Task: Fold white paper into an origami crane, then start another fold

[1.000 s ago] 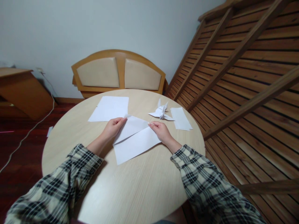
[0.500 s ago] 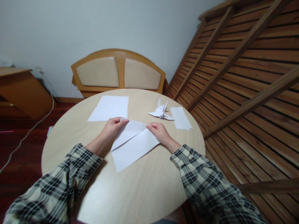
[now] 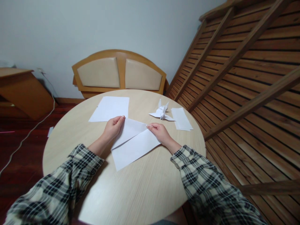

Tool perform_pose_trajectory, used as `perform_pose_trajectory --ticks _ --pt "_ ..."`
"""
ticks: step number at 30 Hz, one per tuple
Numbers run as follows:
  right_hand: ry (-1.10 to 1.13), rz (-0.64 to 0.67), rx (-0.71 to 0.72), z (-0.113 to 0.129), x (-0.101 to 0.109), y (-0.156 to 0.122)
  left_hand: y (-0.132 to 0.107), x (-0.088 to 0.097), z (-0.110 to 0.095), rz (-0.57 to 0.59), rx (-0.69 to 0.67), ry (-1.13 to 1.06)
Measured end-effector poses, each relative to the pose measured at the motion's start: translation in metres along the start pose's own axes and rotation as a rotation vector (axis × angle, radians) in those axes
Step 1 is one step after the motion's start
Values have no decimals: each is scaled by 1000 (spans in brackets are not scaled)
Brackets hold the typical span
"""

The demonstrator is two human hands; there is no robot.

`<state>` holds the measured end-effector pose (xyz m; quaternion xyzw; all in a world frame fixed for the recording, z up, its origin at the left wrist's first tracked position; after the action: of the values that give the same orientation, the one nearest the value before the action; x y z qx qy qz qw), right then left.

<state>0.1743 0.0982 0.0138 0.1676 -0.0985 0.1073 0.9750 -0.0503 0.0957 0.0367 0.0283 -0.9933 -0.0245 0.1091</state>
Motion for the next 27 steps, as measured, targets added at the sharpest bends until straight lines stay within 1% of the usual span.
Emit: perform_pose_trajectory --ticks 2,3,7,9,11,13,16,18,23,25,27 --pt "14 -20 -12 -1 1 0 0 0 2 -22 2 8" --pt "27 -35 -25 -3 3 0 0 0 4 -16 11 4" --pt "78 -91 -47 -9 10 2 2 -4 13 76 84 -43" --pt "81 -115 -40 -10 14 3 4 -6 17 110 83 -32" --pt "85 -125 -48 -10 15 4 5 -5 16 105 49 33" --pt "97 -120 -59 -9 14 4 5 -4 13 66 -1 93" --pt "99 -122 -39 -4 13 3 4 -3 7 19 -47 92" --pt "89 -132 -20 -2 14 3 3 -5 6 40 -17 60" --pt "134 -169 -20 -5 22 5 -1 -11 14 152 142 -99" --pt "172 -194 -40 -9 27 5 -2 -14 16 194 169 -126" --pt "193 -213 -47 -11 30 6 -1 -15 19 203 178 -145"
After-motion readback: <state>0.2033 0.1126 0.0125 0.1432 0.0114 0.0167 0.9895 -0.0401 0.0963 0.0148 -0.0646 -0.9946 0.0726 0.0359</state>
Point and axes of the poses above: each hand's wrist, its own y-axis towards the middle knuckle, its own x-axis out of the back of the hand, z = x × y, the point moved 7 cm from there along y, towards the middle knuckle, and after that the axes turned 8 degrees about x, right-handed, at the moved point
